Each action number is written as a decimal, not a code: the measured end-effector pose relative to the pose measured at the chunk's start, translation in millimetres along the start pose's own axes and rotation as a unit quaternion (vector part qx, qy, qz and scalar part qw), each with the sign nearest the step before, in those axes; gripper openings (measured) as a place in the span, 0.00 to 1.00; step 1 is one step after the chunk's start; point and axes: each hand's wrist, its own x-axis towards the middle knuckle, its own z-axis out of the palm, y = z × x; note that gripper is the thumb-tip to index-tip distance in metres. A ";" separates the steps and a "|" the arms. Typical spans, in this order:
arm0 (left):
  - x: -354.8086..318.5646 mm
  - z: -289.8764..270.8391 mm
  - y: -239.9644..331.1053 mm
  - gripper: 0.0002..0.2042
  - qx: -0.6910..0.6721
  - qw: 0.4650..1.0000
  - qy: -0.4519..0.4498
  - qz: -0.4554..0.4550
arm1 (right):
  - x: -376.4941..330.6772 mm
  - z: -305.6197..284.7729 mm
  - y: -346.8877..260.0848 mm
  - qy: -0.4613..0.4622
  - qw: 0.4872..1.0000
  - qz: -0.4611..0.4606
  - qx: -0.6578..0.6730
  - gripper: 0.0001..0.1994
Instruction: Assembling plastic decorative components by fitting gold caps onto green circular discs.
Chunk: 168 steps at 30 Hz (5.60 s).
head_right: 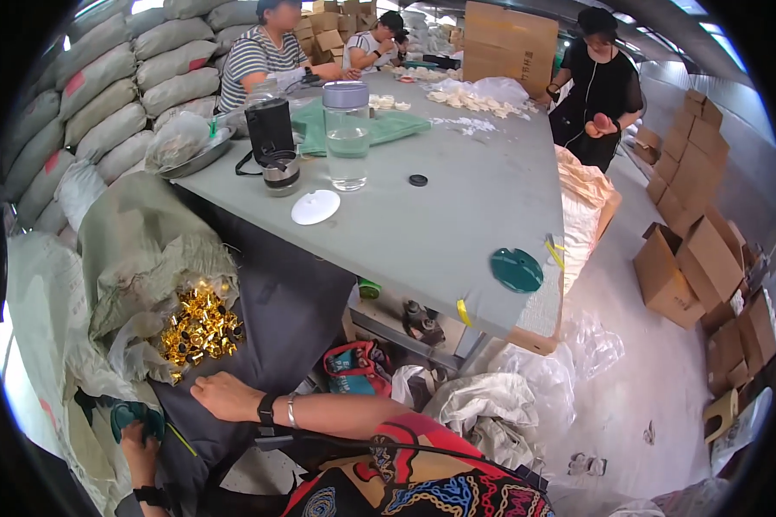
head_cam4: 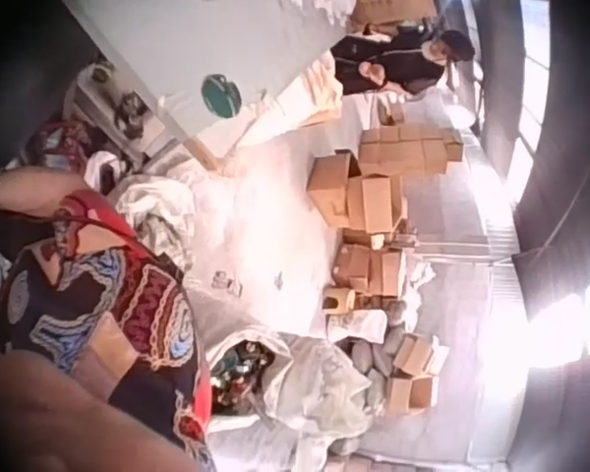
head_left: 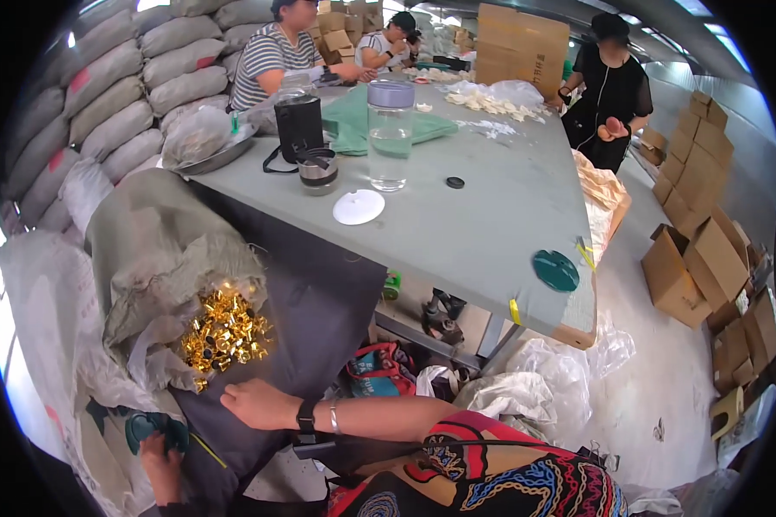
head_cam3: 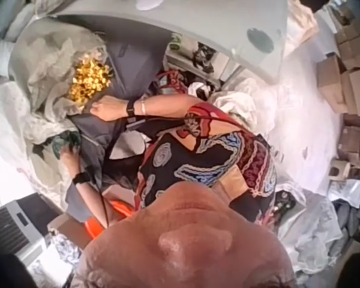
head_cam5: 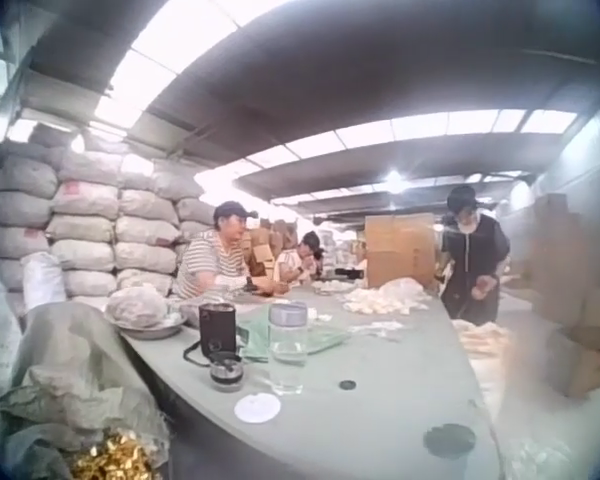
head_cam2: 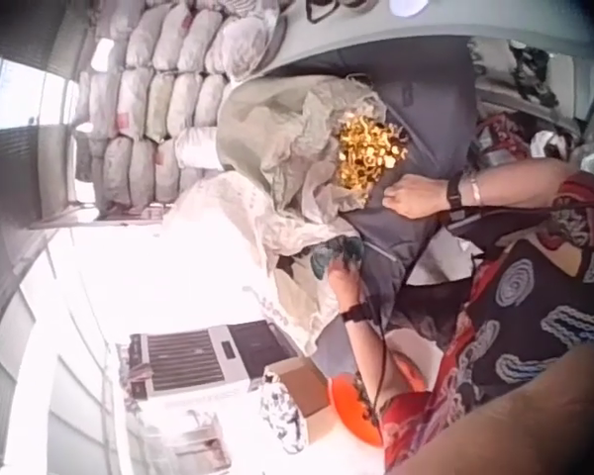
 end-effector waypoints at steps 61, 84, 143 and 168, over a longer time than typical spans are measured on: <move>-54.2 21.4 92.8 0.10 -0.308 0.875 0.279 -0.247 | 26.7 -22.8 2.4 -0.175 0.983 -0.019 0.059 0.08; -52.1 -11.8 208.0 0.10 -0.578 0.750 0.097 -0.307 | -8.7 -43.9 -59.4 -0.178 0.857 0.122 0.468 0.10; -161.2 -51.3 52.6 0.08 -0.293 0.801 0.394 -0.344 | 6.8 -33.9 37.2 -0.032 0.979 0.109 -0.167 0.11; -21.9 23.7 35.7 0.08 -0.086 0.958 0.218 -0.166 | -12.8 -18.5 21.1 0.064 0.992 0.104 -0.038 0.07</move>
